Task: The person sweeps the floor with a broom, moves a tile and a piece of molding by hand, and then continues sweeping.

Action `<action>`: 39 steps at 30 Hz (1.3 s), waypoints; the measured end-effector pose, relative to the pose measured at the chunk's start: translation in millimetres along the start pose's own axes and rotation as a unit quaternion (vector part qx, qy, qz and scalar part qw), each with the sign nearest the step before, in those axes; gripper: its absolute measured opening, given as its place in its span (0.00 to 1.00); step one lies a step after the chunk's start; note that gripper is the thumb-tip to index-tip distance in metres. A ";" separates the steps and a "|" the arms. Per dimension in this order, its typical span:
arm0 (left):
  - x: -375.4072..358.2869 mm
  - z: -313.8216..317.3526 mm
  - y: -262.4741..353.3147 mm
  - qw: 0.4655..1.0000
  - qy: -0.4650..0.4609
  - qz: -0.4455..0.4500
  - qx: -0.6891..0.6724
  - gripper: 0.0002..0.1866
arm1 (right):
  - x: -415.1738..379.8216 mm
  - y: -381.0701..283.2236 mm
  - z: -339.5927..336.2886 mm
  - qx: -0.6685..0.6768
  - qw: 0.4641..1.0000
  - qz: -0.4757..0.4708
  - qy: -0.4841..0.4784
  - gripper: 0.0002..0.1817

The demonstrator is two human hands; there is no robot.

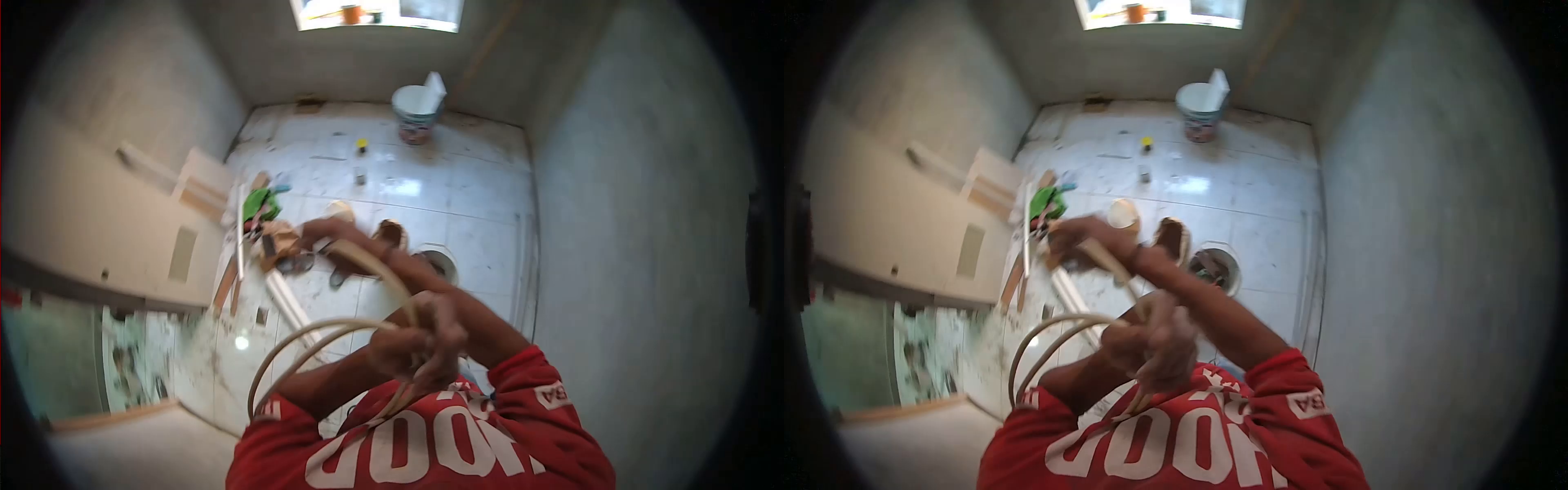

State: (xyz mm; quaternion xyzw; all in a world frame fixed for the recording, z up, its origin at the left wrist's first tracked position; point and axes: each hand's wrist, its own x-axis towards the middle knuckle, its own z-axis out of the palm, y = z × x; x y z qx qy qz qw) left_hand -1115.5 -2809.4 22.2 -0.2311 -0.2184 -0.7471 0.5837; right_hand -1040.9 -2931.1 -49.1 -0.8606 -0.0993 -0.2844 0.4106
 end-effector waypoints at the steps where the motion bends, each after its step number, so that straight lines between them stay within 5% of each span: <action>1: 1.5 -0.2 -6.4 0.999 -0.030 0.017 0.032 0.09 | 3.3 -3.7 18.6 -0.036 0.999 -0.025 -0.015 0.18; 3: -13.2 2.2 -3.8 0.994 0.041 -0.053 0.081 0.12 | -8.8 -8.4 30.4 0.012 0.999 -0.010 -0.041 0.24; 6: -54.1 -19.2 4.4 0.989 0.043 -0.106 0.091 0.11 | -3.2 -25.8 -35.1 0.236 0.923 0.197 -0.234 0.30; 7: -64.2 -25.8 4.1 0.990 0.045 -0.104 0.086 0.11 | -15.0 -20.6 -49.9 0.383 0.867 0.253 -0.196 0.30; 11: -92.7 -52.6 4.4 0.984 0.115 -0.114 0.075 0.09 | -56.7 -66.3 -106.7 0.458 0.805 0.344 -0.154 0.41; 12: -99.3 -68.5 6.3 0.980 0.095 -0.155 0.075 0.06 | -78.3 -55.1 -91.7 0.428 0.849 0.256 -0.176 0.48; 13: -101.7 -80.6 4.7 0.974 0.097 -0.194 0.069 0.05 | -68.8 -86.6 -96.1 0.213 0.908 0.265 -0.246 0.56; 14: -98.2 -91.9 0.0 0.964 0.097 -0.242 0.058 0.05 | -78.6 -92.1 -82.3 0.148 0.935 0.221 -0.235 0.61; 15: -93.6 -102.2 -6.9 0.949 0.095 -0.298 0.046 0.05 | -77.2 -106.3 -83.1 0.118 0.913 0.253 -0.297 0.62; 16: -85.5 -113.0 -14.4 0.932 0.091 -0.348 0.034 0.06 | -78.8 -119.5 -79.4 0.180 0.882 0.347 -0.263 0.61; 18: -64.0 -135.8 -30.4 0.895 0.074 -0.440 0.016 0.06 | -99.4 -114.8 -43.1 0.208 0.885 0.343 -0.238 0.52; 19: -52.0 -149.2 -37.7 0.876 0.065 -0.478 0.013 0.06 | -106.3 -116.7 -47.8 0.183 0.892 0.313 -0.271 0.38; 21: -26.7 -180.2 -50.0 0.836 0.049 -0.546 0.020 0.07 | -132.0 -114.4 -68.2 0.221 0.891 0.363 -0.158 0.22; 26: 28.6 -307.2 -87.3 0.726 0.039 -0.647 0.227 0.10 | -270.6 -5.0 -94.5 -0.046 0.920 0.388 -0.041 0.16; 29: 45.8 -418.9 -120.1 0.578 -0.008 -0.616 0.535 0.12 | -380.6 75.4 -98.8 -0.152 0.830 0.513 0.157 0.14; 31: 41.5 -479.9 -143.5 0.483 -0.031 -0.572 0.663 0.13 | -432.6 94.1 -138.3 -0.033 0.765 0.545 0.343 0.12; 34: 28.5 -530.5 -161.7 0.541 0.053 -0.535 0.647 0.15 | -539.2 136.7 -138.2 0.029 0.625 0.656 0.422 0.19; 37: -2.9 -560.5 -153.4 0.634 0.270 -0.511 0.514 0.25 | -580.2 146.7 -148.3 0.139 0.505 0.721 0.454 0.26; 39: -42.2 -586.2 -132.8 0.609 0.353 -0.513 0.491 0.26 | -602.9 168.6 -122.1 0.184 0.445 0.755 0.445 0.28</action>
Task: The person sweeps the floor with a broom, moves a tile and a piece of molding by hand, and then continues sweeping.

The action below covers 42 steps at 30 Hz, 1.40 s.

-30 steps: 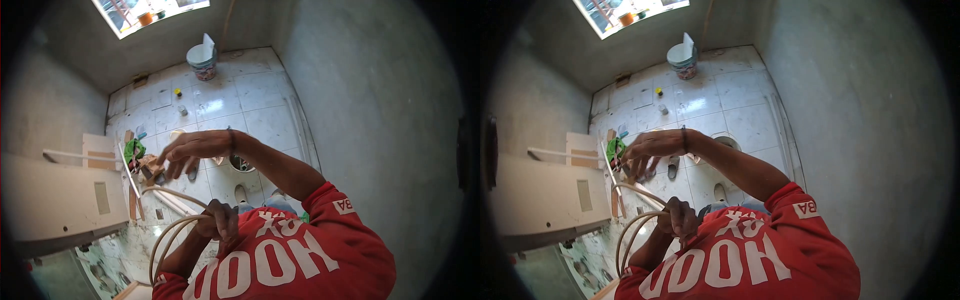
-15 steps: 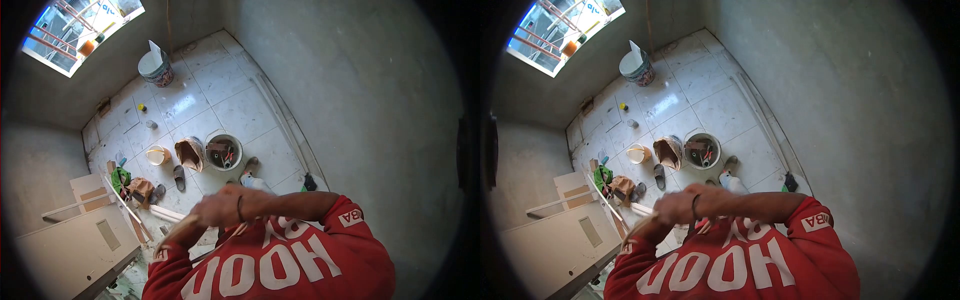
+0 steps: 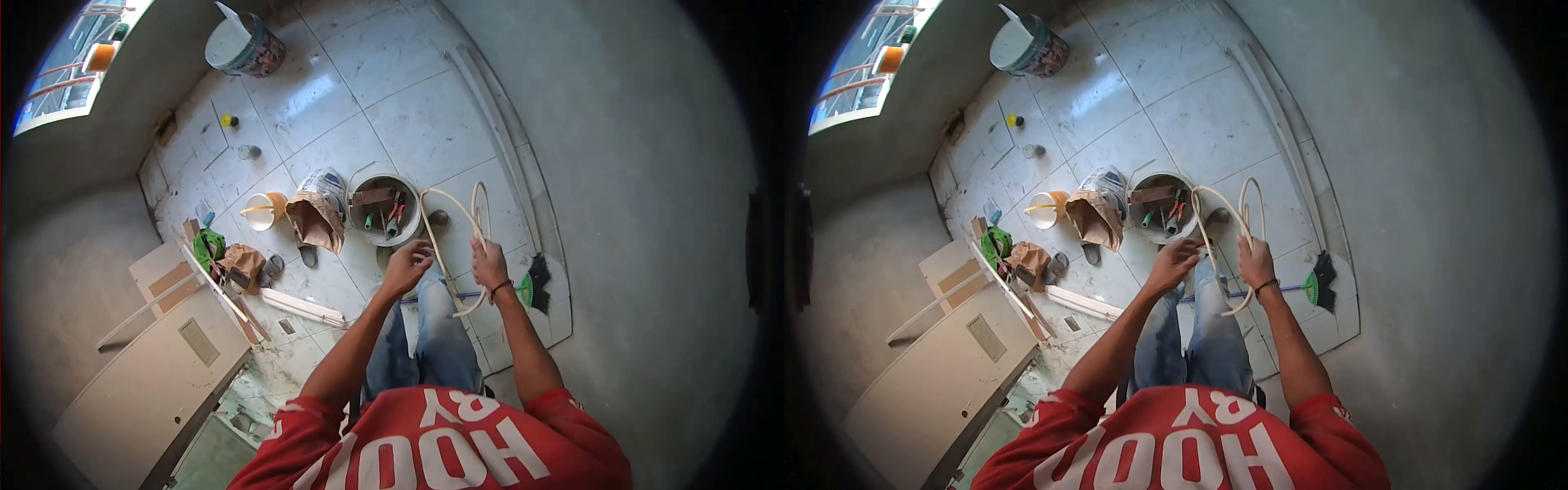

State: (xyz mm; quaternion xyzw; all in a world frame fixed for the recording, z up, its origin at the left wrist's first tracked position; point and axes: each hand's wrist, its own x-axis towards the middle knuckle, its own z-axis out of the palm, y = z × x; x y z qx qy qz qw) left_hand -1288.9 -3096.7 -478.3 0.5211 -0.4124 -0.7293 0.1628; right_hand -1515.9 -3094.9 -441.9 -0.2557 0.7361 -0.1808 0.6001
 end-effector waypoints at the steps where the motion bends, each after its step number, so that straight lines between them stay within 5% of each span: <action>1: 4.1 -11.3 -24.1 0.997 0.046 -0.057 -0.039 0.27 | 17.1 23.4 11.2 -0.016 1.000 -0.022 0.001 0.28; 2: 8.1 -19.1 -33.9 0.996 0.045 -0.068 -0.043 0.27 | 34.5 46.4 22.9 -0.031 0.999 -0.045 0.002 0.28; 4: 28.1 -35.5 -55.2 0.927 0.083 -0.279 -0.239 0.32 | 62.7 85.6 72.4 -0.027 0.998 -0.045 0.028 0.22; 6: 62.4 -53.1 -89.0 0.915 0.075 -0.299 -0.260 0.35 | 82.2 101.7 132.6 -0.096 0.976 -0.162 0.108 0.16; 8: 117.1 -77.7 -129.4 0.910 0.107 -0.315 -0.247 0.32 | 110.1 107.8 190.6 -0.036 0.992 -0.104 0.065 0.17; 10: 188.1 -114.5 -214.0 0.956 0.081 -0.228 -0.166 0.27 | 159.3 137.7 249.6 -0.055 0.986 -0.137 0.072 0.20; 12: 244.9 -135.1 -223.2 0.952 0.089 -0.285 -0.073 0.23 | 219.7 167.8 299.9 -0.025 0.992 -0.099 0.073 0.21; 14: 297.5 -161.6 -272.4 0.957 0.011 -0.256 0.139 0.22 | 296.7 231.0 344.3 -0.022 0.979 -0.183 0.087 0.21; 17: 350.5 -172.8 -322.9 0.929 0.024 -0.224 0.294 0.19 | 334.3 208.2 340.0 -0.011 0.998 0.040 -0.040 0.19; 18: 369.4 -173.5 -340.3 0.928 -0.096 -0.163 0.321 0.18 | 338.4 207.1 339.0 0.003 0.996 0.078 -0.045 0.21; 22: 366.5 -145.5 -308.8 0.947 -0.156 -0.244 0.142 0.13 | 306.4 210.2 322.1 -0.039 0.973 -0.154 0.166 0.31; 25: 342.9 -142.9 -305.7 0.940 -0.133 -0.304 -0.083 0.04 | 289.0 198.8 323.5 -0.034 0.985 -0.080 0.151 0.26; 28: 354.6 -172.2 -340.2 0.949 -0.048 -0.301 -0.088 0.08 | 314.3 218.1 351.6 -0.098 0.991 -0.013 0.090 0.33; 30: 373.9 -193.2 -349.9 0.969 -0.062 -0.237 -0.013 0.12 | 338.0 208.3 359.4 -0.092 0.993 0.017 0.074 0.37; 31: 371.1 -190.1 -342.8 0.962 0.012 -0.169 0.213 0.19 | 349.7 225.7 369.9 -0.093 0.987 -0.078 0.101 0.39; 32: 365.9 -185.1 -335.3 0.895 0.078 -0.098 0.428 0.27 | 366.5 249.5 378.5 -0.137 0.970 -0.162 0.116 0.39; 33: 362.1 -178.5 -313.9 0.900 0.067 -0.192 0.385 0.38 | 372.5 257.2 376.8 -0.133 0.975 -0.142 0.104 0.38; 38: 351.1 -136.5 -357.6 0.920 0.115 -0.131 0.351 0.19 | 345.6 266.2 327.9 -0.068 0.997 -0.013 0.026 0.36; 40: 362.0 -126.1 -376.8 0.967 0.113 -0.159 0.165 0.11 | 328.9 315.9 321.5 -0.129 0.978 -0.160 0.026 0.35; 42: 370.9 -116.4 -374.8 0.969 0.090 -0.226 -0.044 0.05 | 295.5 296.6 269.3 -0.054 0.993 -0.103 0.009 0.35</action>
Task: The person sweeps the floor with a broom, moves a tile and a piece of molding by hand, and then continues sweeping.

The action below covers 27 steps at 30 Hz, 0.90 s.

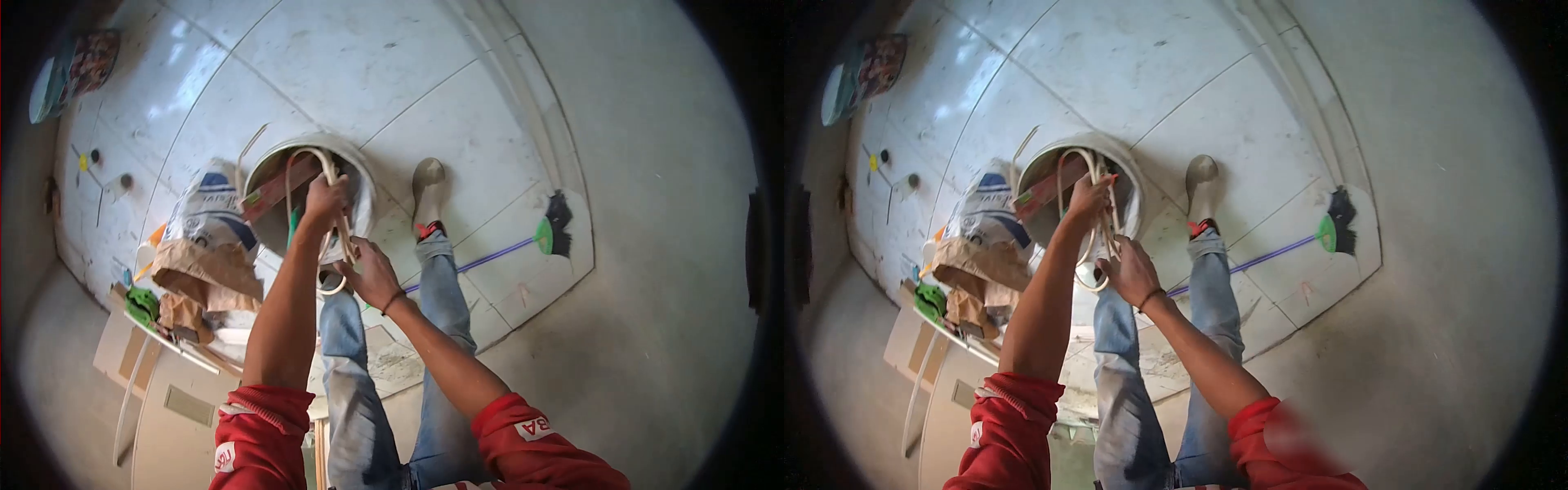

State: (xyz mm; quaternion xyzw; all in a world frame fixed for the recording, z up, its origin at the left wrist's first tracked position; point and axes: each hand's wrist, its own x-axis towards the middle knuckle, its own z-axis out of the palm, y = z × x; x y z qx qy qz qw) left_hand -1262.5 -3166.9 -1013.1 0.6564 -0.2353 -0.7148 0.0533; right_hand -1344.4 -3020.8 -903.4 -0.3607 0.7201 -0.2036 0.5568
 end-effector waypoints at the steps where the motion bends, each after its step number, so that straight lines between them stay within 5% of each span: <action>1: 16.7 -5.3 -12.6 1.000 0.014 -0.003 0.027 0.07 | -5.9 10.0 -18.6 0.015 0.999 -0.013 0.040 0.33; 6: -8.2 29.1 25.9 0.933 0.187 0.049 0.302 0.19 | 8.4 124.9 -154.2 -0.147 0.965 0.005 0.219 0.34; 9: -6.4 42.7 29.3 0.956 0.180 -0.009 0.232 0.28 | 52.8 206.4 -242.8 -0.281 0.916 0.137 0.253 0.45; 12: 7.6 33.2 -1.3 0.939 0.191 0.125 0.258 0.44 | 111.6 235.0 -333.1 -0.378 0.864 0.266 0.200 0.52; 14: -28.1 59.9 34.5 0.937 0.171 0.182 0.245 0.35 | 158.5 262.2 -379.0 -0.430 0.842 0.243 0.219 0.59; 15: -36.1 59.7 35.4 0.879 0.199 0.226 0.370 0.37 | 182.8 267.5 -397.5 -0.450 0.831 0.252 0.211 0.61; 17: -61.7 75.2 44.7 0.824 0.253 0.298 0.410 0.38 | 228.1 280.2 -422.8 -0.464 0.821 0.251 0.218 0.62; 20: -109.0 118.5 46.8 0.854 0.256 0.355 0.282 0.30 | 272.1 291.5 -431.3 -0.448 0.822 0.273 0.219 0.61; 22: -127.9 130.3 16.7 0.900 0.202 0.320 0.214 0.26 | 288.9 308.1 -429.3 -0.433 0.823 0.286 0.230 0.57; 27: -137.1 194.6 -21.6 0.980 0.116 0.074 0.146 0.27 | 272.3 312.6 -423.6 -0.432 0.839 0.248 0.219 0.51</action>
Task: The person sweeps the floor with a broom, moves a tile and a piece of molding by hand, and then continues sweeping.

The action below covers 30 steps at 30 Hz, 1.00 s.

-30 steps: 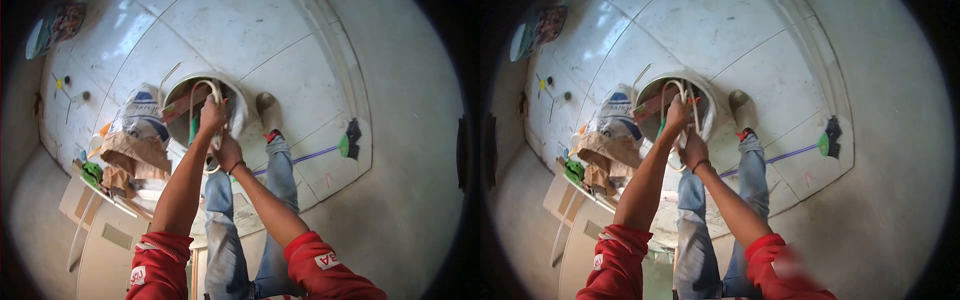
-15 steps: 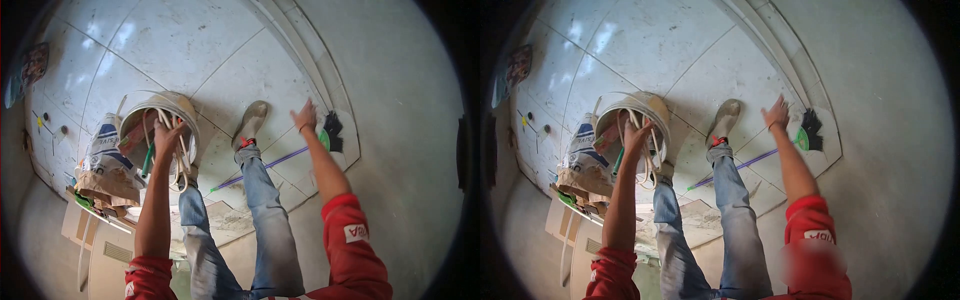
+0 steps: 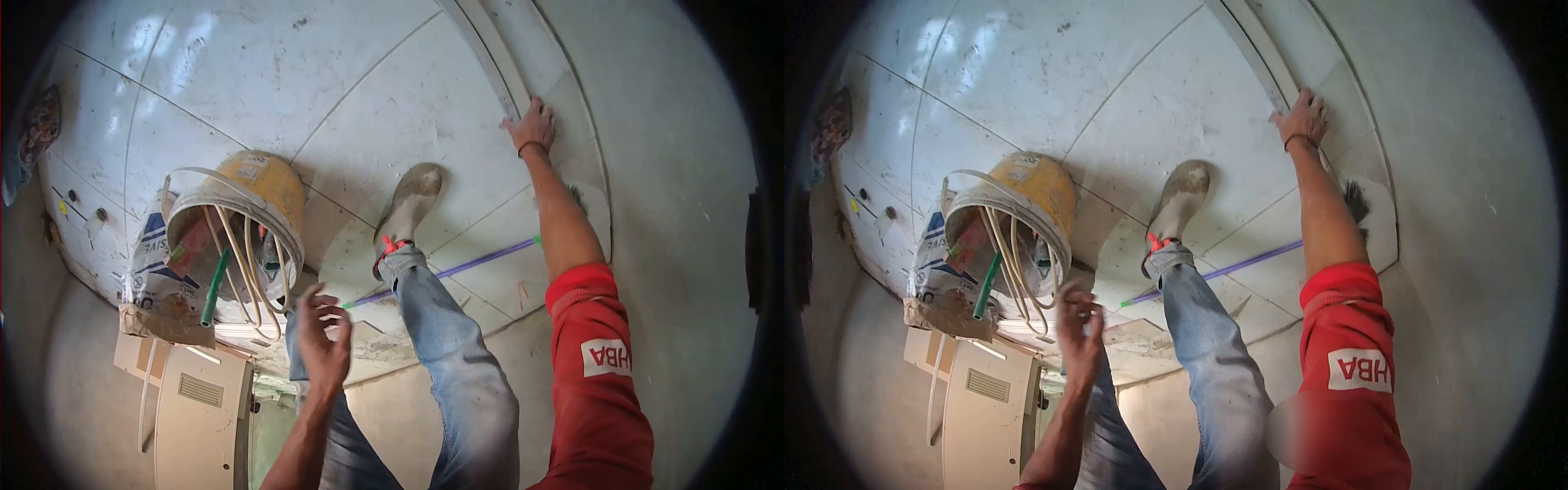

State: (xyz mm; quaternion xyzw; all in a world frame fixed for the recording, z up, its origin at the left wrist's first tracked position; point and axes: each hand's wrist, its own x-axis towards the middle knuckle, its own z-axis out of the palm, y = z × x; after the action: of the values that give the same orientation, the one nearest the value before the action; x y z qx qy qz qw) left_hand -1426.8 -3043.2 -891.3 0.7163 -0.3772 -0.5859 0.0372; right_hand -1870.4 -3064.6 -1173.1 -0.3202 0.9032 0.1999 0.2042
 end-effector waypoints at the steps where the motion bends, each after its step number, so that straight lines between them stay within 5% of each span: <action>1: 1.6 13.2 -1.4 0.998 -0.029 -0.042 -0.023 0.27 | -2.7 0.0 0.9 -0.002 1.000 -0.021 -0.011 0.50; 8: 34.7 77.8 9.7 0.989 -0.101 -0.068 -0.080 0.25 | -27.3 -16.5 -5.2 0.074 0.997 -0.013 -0.021 0.48; 13: 57.9 88.5 31.9 0.985 -0.124 -0.085 -0.083 0.22 | -58.5 -30.6 10.1 0.025 0.996 -0.046 0.068 0.43; 19: 90.0 94.8 35.0 0.978 -0.137 -0.104 -0.119 0.21 | -75.4 -40.2 33.5 0.173 0.984 -0.042 0.003 0.39; 23: 118.9 100.7 50.7 0.950 -0.192 -0.130 -0.209 0.28 | -129.6 -49.0 3.7 0.199 0.975 -0.101 0.017 0.38; 28: 164.4 113.8 106.6 0.935 -0.210 -0.076 -0.274 0.38 | -245.1 -11.0 -88.3 0.340 0.927 -0.120 -0.102 0.37; 30: 175.1 108.8 130.9 0.865 -0.303 -0.045 -0.398 0.44 | -299.8 20.4 -118.2 0.344 0.922 -0.124 -0.125 0.36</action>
State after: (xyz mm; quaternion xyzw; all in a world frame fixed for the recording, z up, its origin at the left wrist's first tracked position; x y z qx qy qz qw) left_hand -1581.1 -3196.5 -1002.3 0.4439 -0.0724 -0.8756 0.1762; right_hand -1699.1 -2959.1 -920.5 -0.3122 0.8367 -0.1114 0.4359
